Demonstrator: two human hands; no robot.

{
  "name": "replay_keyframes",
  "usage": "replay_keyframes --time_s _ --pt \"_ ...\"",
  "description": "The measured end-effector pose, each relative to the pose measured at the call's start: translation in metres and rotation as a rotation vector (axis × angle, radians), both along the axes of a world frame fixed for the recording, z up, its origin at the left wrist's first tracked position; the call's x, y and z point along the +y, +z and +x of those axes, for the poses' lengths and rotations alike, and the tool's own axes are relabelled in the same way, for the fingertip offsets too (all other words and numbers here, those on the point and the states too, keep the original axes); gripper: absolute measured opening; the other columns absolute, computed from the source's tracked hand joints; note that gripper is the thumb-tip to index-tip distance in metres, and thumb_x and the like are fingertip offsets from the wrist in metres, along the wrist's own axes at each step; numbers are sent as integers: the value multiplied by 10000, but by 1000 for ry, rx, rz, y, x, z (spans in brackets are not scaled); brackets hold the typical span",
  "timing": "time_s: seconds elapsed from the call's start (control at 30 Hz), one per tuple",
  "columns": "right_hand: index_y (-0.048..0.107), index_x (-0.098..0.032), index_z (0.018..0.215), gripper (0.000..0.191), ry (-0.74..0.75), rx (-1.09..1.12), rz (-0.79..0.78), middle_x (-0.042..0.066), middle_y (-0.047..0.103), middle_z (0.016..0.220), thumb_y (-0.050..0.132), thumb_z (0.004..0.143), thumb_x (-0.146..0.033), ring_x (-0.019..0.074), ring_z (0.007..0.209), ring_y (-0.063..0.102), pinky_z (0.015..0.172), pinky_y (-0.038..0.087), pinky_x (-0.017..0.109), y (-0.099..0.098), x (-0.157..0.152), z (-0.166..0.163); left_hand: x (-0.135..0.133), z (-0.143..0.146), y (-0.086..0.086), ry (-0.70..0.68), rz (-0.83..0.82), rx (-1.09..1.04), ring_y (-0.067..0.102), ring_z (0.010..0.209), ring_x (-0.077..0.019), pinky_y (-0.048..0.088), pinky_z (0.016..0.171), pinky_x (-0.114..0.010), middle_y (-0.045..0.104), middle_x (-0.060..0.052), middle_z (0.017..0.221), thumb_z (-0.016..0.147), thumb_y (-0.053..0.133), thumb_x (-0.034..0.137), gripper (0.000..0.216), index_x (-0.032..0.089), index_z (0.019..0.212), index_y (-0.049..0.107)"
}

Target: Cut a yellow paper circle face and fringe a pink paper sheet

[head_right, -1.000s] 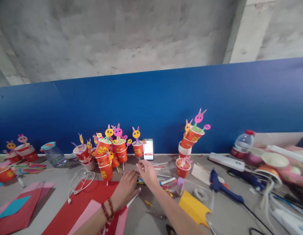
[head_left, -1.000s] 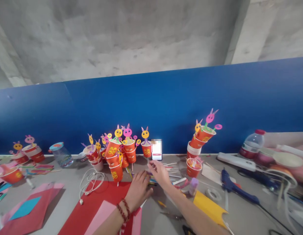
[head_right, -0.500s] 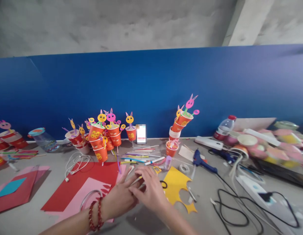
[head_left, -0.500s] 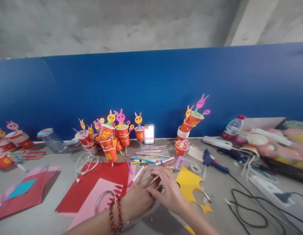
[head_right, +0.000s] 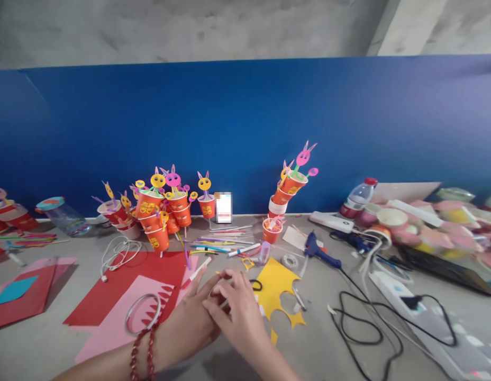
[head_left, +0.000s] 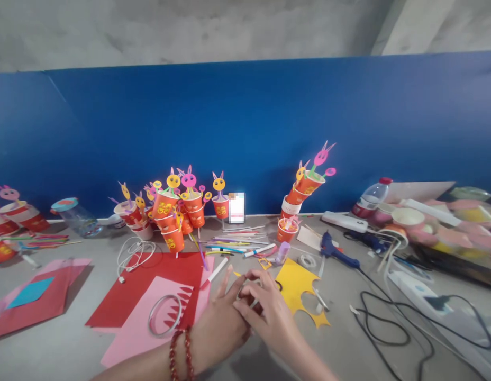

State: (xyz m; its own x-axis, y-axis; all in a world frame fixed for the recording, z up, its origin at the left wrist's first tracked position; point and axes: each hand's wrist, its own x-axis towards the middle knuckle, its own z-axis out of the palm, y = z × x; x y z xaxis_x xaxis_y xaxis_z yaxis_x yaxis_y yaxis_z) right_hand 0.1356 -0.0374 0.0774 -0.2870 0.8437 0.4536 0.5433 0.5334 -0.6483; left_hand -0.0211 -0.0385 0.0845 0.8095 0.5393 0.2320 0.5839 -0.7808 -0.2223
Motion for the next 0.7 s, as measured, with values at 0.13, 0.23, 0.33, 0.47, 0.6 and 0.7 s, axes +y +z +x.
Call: replay_keyframes --time_s 0.13,0.23,0.33,0.47,0.6,0.7 --pt "539 -218 751 238 -75 122 11 42 602 849 472 974 -267 205 817 595 742 480 307 -5 21 26 -5 -3 2 -38 -6 16 249 1439 -334 -186 1137 -615 483 -54 1474 994 464 433 450 239 1397 509" --pt "509 -220 780 262 -280 237 25 3 539 716 431 1004 -332 181 654 539 626 432 282 -11 29 54 -9 -7 8 -12 15 17 227 1451 -315 -199 1128 -617 296 -44 1595 1016 426 400 466 250 1457 416" --pt "505 -221 756 316 -184 272 -16 11 550 717 386 1022 -344 183 663 547 628 434 281 -11 17 62 -9 -8 13 -5 41 11 230 1453 -318 -178 1128 -630 256 -44 1611 1014 438 374 473 279 1474 380" --pt "582 -222 825 225 48 197 -78 63 632 907 491 978 -360 229 879 590 772 476 325 -4 -13 37 -4 -3 15 -42 61 13 234 1457 -322 -161 1133 -617 278 -101 1596 1015 412 399 432 247 1415 466" --pt "559 -227 743 218 83 162 -35 23 606 761 535 952 -282 203 746 568 699 463 307 -1 -19 23 -3 2 14 -50 67 18 205 1468 -338 -138 1139 -611 278 -133 1592 1008 418 393 416 210 1365 525" --pt "564 -230 800 210 -71 225 60 27 616 768 462 983 -208 200 734 570 689 450 307 1 -9 34 -5 0 14 -36 44 18 207 1466 -352 -117 1133 -634 256 -111 1604 1006 432 420 451 251 1424 460"
